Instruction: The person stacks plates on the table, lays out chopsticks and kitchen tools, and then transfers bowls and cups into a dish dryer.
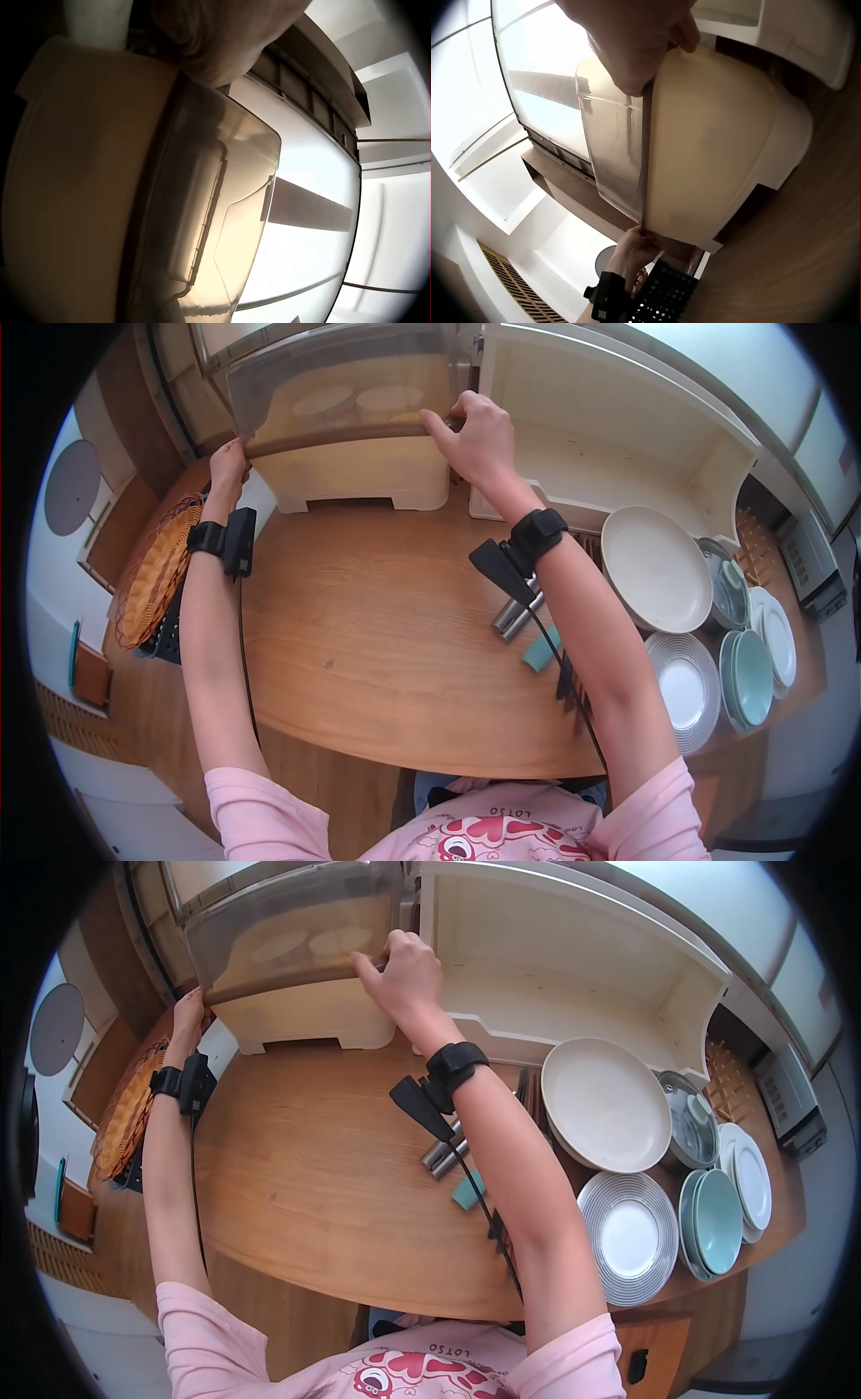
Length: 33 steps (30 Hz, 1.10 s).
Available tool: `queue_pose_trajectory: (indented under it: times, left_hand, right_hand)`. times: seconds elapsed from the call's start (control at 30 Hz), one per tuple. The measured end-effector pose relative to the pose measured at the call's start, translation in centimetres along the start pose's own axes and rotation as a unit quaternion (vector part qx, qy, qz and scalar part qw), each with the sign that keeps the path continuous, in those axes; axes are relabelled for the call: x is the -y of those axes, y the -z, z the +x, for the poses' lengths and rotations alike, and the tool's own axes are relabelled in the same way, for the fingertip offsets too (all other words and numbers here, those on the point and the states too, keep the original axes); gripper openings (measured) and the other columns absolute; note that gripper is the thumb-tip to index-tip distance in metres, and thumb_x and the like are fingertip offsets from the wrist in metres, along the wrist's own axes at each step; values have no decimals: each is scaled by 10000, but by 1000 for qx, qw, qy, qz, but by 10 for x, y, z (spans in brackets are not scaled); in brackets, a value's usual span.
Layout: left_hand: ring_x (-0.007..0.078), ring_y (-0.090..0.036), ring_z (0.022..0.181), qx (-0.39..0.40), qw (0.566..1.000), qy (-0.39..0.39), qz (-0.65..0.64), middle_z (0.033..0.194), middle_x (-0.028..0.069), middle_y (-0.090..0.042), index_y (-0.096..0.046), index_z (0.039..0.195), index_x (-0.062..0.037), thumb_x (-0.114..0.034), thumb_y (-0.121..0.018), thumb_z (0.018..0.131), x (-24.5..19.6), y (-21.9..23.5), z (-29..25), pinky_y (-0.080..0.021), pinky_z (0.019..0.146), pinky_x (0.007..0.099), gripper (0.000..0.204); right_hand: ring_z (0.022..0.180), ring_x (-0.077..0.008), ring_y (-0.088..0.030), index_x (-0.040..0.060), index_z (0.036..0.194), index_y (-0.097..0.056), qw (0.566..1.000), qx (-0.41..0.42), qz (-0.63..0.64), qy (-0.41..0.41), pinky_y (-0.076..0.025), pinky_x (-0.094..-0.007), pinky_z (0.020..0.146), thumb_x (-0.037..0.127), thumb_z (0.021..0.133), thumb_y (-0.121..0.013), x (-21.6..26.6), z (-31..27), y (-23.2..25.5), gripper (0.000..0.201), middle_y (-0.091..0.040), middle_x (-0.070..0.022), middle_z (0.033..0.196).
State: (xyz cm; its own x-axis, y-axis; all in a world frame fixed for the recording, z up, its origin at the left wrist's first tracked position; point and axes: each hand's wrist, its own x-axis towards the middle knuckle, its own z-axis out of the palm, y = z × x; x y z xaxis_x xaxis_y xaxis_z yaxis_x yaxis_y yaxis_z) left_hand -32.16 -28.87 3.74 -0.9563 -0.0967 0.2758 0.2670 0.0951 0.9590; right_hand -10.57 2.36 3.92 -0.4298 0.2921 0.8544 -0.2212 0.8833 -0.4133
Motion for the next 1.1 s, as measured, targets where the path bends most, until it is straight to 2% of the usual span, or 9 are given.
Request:
queue_pose_trajectory:
  times: [0.1, 0.2, 0.27, 0.6, 0.67, 0.7, 0.77, 0.9, 1.1]
  left_hand:
    - [57, -386, 442, 10, 1000, -3, -9, 599, -43, -468, -595, 1189, -52, -171, -444, 946, 0, 7, -7, -289, 386, 227, 310]
    - [52, -369, 431, 22, 1000, -1, -8, 590, -46, -457, -599, 1196, -43, -180, -453, 950, -4, 17, -17, -278, 377, 226, 317]
    - [47, -359, 427, 33, 999, 7, 8, 589, -50, -447, -609, 1188, -39, -189, -463, 952, -7, 25, -27, -270, 372, 224, 316]
    - [45, -382, 457, 36, 999, 8, 20, 612, -50, -446, -612, 1185, -61, -200, -455, 967, -20, 57, -80, -277, 381, 216, 303]
    - [51, -386, 470, 8, 1000, 14, 21, 628, -51, -442, -617, 1177, -72, -204, -455, 966, -21, 60, -85, -295, 397, 215, 297]
    - [51, -386, 470, 8, 1000, 15, 22, 628, -51, -442, -617, 1177, -72, -204, -455, 966, -21, 62, -87, -295, 397, 215, 297]
    - [56, -398, 496, 17, 1000, 24, 7, 648, -51, -438, -609, 1188, -76, -213, -437, 971, -22, 65, -90, -317, 423, 220, 309]
    - [57, -415, 528, 29, 998, 14, 51, 685, -46, -446, -592, 1210, -84, -226, -420, 975, -25, 70, -98, -335, 448, 230, 324]
    - [72, -438, 582, 66, 996, 45, -30, 784, -20, -494, -542, 1258, -94, -252, -430, 971, -22, 76, -107, -366, 497, 233, 347]
  right_hand:
    - [623, -275, -598, -18, 670, -578, 999, 6, -8, 37, -489, -369, 618, 430, 726, -752, 4, -1, 10, 484, -611, -150, 668]
    - [612, -258, -596, -17, 656, -576, 999, 53, 1, 10, -485, -353, 603, 434, 715, -761, 13, -1, 26, 492, -611, -143, 657]
    - [698, -299, -623, -35, 696, -600, 994, 105, -7, -11, -508, -380, 663, 443, 695, -760, 20, -4, 37, 504, -619, -166, 700]
    - [632, -300, -610, -34, 634, -575, 997, 76, 3, 2, -503, -380, 619, 436, 695, -761, 52, -32, 67, 509, -601, -170, 652]
    - [501, -219, -555, -3, 563, -542, 999, 53, 4, 0, -464, -317, 526, 429, 737, -754, 53, -33, 68, 512, -566, -119, 537]
    - [501, -219, -555, -3, 563, -542, 999, 53, 5, 0, -464, -317, 526, 429, 737, -754, 56, -34, 70, 512, -566, -119, 537]
    - [565, -313, -599, -26, 580, -558, 995, 81, 30, -50, -497, -375, 578, 411, 709, -755, 61, -36, 77, 497, -578, -174, 584]
    - [570, -308, -603, -27, 585, -560, 997, 56, 33, -34, -496, -373, 576, 405, 719, -749, 68, -45, 84, 491, -579, -172, 582]
    - [587, -298, -605, -24, 634, -577, 999, 43, 20, 12, -494, -380, 568, 386, 724, -753, 70, -48, 85, 456, -600, -154, 657]
